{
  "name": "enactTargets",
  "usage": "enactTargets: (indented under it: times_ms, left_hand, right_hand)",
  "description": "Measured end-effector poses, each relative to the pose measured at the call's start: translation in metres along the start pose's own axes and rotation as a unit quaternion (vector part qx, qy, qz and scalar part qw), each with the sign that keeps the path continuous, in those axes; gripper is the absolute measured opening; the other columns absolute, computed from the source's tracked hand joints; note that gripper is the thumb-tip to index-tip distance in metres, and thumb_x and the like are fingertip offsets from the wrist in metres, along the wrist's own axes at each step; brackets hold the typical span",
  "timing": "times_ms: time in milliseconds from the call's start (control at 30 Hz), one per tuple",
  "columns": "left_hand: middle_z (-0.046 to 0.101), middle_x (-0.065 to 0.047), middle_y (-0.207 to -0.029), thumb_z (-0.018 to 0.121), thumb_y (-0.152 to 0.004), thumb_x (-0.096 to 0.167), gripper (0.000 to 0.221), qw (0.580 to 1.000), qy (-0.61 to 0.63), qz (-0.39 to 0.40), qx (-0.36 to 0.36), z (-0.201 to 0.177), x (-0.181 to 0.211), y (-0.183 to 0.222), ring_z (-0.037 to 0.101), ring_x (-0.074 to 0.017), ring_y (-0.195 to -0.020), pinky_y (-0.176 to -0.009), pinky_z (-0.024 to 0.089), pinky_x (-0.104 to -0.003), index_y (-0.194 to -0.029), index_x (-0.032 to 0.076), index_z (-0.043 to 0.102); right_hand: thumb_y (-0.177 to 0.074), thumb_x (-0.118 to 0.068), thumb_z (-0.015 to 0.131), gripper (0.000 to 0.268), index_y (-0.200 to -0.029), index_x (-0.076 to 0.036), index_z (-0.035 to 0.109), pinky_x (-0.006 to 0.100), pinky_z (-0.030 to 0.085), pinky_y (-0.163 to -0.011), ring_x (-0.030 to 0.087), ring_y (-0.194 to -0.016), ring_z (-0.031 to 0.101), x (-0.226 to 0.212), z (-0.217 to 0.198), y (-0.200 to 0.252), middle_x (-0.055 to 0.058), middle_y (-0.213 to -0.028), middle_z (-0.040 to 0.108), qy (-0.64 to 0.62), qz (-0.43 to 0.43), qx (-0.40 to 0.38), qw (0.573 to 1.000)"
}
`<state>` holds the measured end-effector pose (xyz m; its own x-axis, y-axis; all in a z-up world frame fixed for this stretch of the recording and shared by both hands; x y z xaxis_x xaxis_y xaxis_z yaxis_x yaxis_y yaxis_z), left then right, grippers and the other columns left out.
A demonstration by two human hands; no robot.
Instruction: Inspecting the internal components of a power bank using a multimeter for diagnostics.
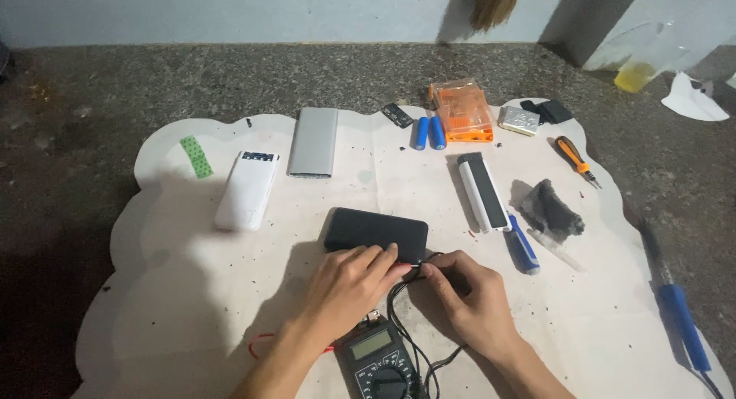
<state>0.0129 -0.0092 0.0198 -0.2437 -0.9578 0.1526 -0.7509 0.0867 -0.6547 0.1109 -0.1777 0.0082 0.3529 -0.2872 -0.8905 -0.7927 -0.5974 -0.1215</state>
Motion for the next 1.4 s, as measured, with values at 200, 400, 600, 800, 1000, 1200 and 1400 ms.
enactTargets:
  times_ms: [200,400,600,800,1000,1200,1400]
  left_hand:
    - [0.068,-0.008,-0.079,0.077,-0.097,0.028,0.034,1.0,0.005,-0.018,-0.004,-0.003,0.002,-0.002,0.066,-0.0202,-0.062,-0.051,0.053,-0.032,-0.11,-0.003,0.073]
    - [0.067,-0.007,-0.08,0.079,-0.095,0.032,0.036,0.999,0.018,-0.04,-0.005,-0.01,0.001,-0.006,0.066,-0.0198,-0.065,-0.051,0.053,-0.033,-0.109,0.0,0.071]
    - [0.06,-0.003,-0.078,0.08,-0.095,0.033,0.033,0.998,-0.054,-0.026,0.013,0.002,0.002,-0.002,0.06,-0.0177,-0.064,-0.053,0.051,-0.031,-0.105,0.003,0.075]
    - [0.058,-0.005,-0.08,0.072,-0.097,0.04,0.04,0.997,-0.053,-0.056,-0.015,-0.006,0.009,-0.006,0.059,-0.0224,-0.07,-0.051,0.049,-0.035,-0.109,0.002,0.074]
    - [0.058,-0.002,-0.079,0.075,-0.097,0.028,0.02,0.999,-0.036,-0.033,-0.004,-0.017,0.003,-0.005,0.059,-0.0201,-0.069,-0.051,0.049,-0.034,-0.105,0.009,0.075]
    - [0.056,-0.002,-0.071,0.076,-0.1,0.024,0.02,0.999,-0.029,-0.02,-0.018,-0.011,0.005,-0.002,0.054,-0.0189,-0.062,-0.054,0.044,-0.033,-0.094,0.008,0.066]
    - [0.057,-0.004,-0.069,0.078,-0.099,0.019,0.027,0.999,-0.027,-0.023,0.008,-0.003,0.004,0.005,0.053,-0.0176,-0.057,-0.054,0.048,-0.032,-0.083,0.007,0.061]
  right_hand:
    - [-0.094,-0.023,0.07,0.016,-0.09,-0.008,0.075,0.024,0.05,-0.059,0.009,-0.062,0.06,0.004,0.002,0.0,0.001,-0.072,0.076,-0.012,0.002,0.005,1.0]
    - [-0.093,-0.023,0.07,0.013,-0.092,-0.011,0.076,0.024,0.053,-0.063,0.008,-0.065,0.068,-0.003,0.002,0.0,0.001,-0.077,0.081,0.013,-0.018,0.025,0.999]
    - [-0.09,-0.023,0.072,0.014,-0.093,-0.01,0.077,0.024,0.057,-0.065,0.011,-0.068,0.073,0.001,0.003,-0.001,0.002,-0.082,0.083,0.027,0.01,0.014,0.999]
    - [-0.093,-0.027,0.069,0.019,-0.092,-0.011,0.078,0.026,0.047,-0.058,0.01,-0.059,0.058,0.002,0.003,-0.002,0.001,-0.069,0.076,0.009,0.056,0.006,0.998]
    - [-0.094,-0.024,0.068,0.017,-0.091,-0.009,0.077,0.026,0.049,-0.066,0.01,-0.067,0.064,-0.001,0.0,-0.003,0.001,-0.075,0.077,-0.008,0.052,0.0,0.999]
    - [-0.094,-0.025,0.07,0.018,-0.092,-0.009,0.077,0.024,0.047,-0.066,0.008,-0.067,0.058,0.01,0.003,-0.002,-0.001,-0.072,0.074,-0.013,0.074,0.01,0.997]
    - [-0.093,-0.027,0.07,0.018,-0.092,-0.011,0.077,0.025,0.05,-0.068,0.009,-0.069,0.063,0.01,0.004,-0.004,0.001,-0.075,0.079,0.018,0.094,0.008,0.995]
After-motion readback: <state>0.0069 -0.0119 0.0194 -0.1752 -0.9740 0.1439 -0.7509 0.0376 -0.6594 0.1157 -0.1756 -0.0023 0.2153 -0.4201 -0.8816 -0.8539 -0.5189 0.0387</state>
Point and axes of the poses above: each hand's wrist, its own y-axis away from the middle knuckle, its own z-axis out of the palm, x = y × z, the point moved 3 cm from there along -y, towards the middle knuckle
